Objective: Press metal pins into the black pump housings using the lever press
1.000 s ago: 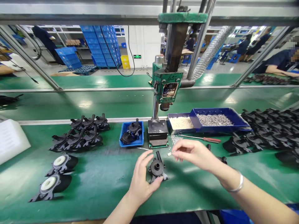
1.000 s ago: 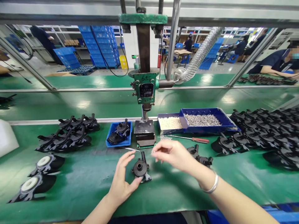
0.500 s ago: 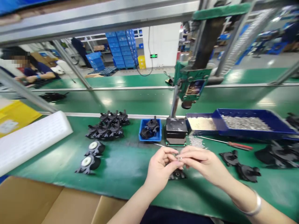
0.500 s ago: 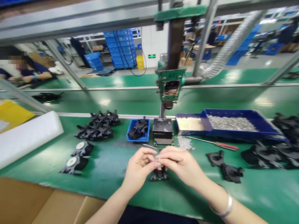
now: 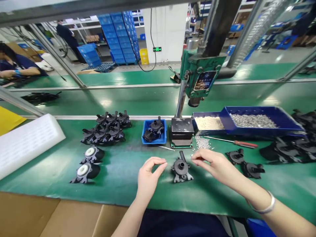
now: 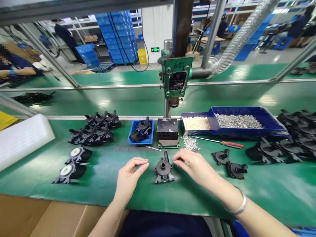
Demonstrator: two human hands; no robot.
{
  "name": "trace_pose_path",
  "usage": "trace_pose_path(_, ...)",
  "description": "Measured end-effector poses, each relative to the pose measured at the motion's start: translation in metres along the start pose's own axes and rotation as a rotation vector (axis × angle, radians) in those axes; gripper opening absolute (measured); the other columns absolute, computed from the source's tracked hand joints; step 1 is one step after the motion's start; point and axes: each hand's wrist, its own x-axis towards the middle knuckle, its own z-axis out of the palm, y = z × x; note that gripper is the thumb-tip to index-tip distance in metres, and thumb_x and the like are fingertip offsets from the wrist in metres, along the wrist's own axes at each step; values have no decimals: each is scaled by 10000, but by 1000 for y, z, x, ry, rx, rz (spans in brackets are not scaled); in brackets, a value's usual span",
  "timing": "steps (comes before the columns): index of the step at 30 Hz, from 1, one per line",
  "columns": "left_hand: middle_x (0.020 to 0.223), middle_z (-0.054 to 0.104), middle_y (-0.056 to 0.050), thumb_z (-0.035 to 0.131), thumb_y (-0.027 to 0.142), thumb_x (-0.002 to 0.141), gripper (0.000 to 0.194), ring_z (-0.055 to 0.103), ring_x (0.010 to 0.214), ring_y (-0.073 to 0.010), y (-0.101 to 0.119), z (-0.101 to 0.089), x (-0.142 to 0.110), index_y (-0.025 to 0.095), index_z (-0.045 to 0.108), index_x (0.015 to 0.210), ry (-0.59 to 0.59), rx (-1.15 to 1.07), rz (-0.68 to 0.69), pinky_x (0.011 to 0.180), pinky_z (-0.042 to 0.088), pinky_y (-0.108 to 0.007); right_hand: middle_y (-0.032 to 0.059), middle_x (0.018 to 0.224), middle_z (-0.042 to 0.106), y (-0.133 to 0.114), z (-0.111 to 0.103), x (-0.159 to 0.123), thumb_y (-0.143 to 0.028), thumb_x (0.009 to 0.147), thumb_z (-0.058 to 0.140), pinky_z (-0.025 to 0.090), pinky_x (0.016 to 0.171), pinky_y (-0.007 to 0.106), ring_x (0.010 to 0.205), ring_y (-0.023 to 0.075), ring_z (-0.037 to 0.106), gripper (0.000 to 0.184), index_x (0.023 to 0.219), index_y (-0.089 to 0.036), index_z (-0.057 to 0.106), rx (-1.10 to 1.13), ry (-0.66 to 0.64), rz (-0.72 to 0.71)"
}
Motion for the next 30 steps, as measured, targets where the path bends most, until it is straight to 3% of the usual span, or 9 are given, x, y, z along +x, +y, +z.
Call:
trace_pose_path(5,916,740,-3,737,278,865,50,695,924,-183,-6,15,-6,236,717,847,-12,155,133,884,529,-327,52,997,699,-5,6,0,-196,1004,533,519,828,291,929,174,658,153,1026,-206,684,29,-35,-116)
trace_pose_path(9,894,724,-8,699,182,891,63,694,912,-170,-9,21,-6,221,693,841,-27,224,386,850,543,-309,22,905,693,-7,13,-2,-166,968,596,509,776,277,844,159,652,86,990,-204,670,54,26,-49)
trace_pose_path(15,946,711,-27,642,88,913,124,689,885,-142,-12,16,-5,206,660,949,-87,373,574,804,551,-266,4,830,679,0,33,-6,-172,939,646,512,732,274,776,148,646,84,862,-197,624,127,172,-1)
trace_pose_path(20,951,710,-38,630,93,921,116,691,884,-146,-10,14,-5,200,657,959,-95,403,573,805,558,-267,21,845,676,7,46,-10,-157,943,638,541,754,301,798,157,651,77,885,-200,610,113,272,-95)
trace_pose_path(26,943,712,-33,654,168,920,55,704,886,-161,-2,13,-6,211,673,891,-104,339,361,798,585,-274,86,984,693,15,48,-18,-94,970,545,573,843,384,949,200,658,149,1077,-182,600,-44,242,-379)
trace_pose_path(30,993,721,-60,596,102,935,133,706,911,-173,0,8,-5,197,668,995,-190,523,596,824,583,-285,74,963,691,16,49,-19,-96,973,543,580,828,382,930,194,657,156,1078,-198,596,-14,282,-338)
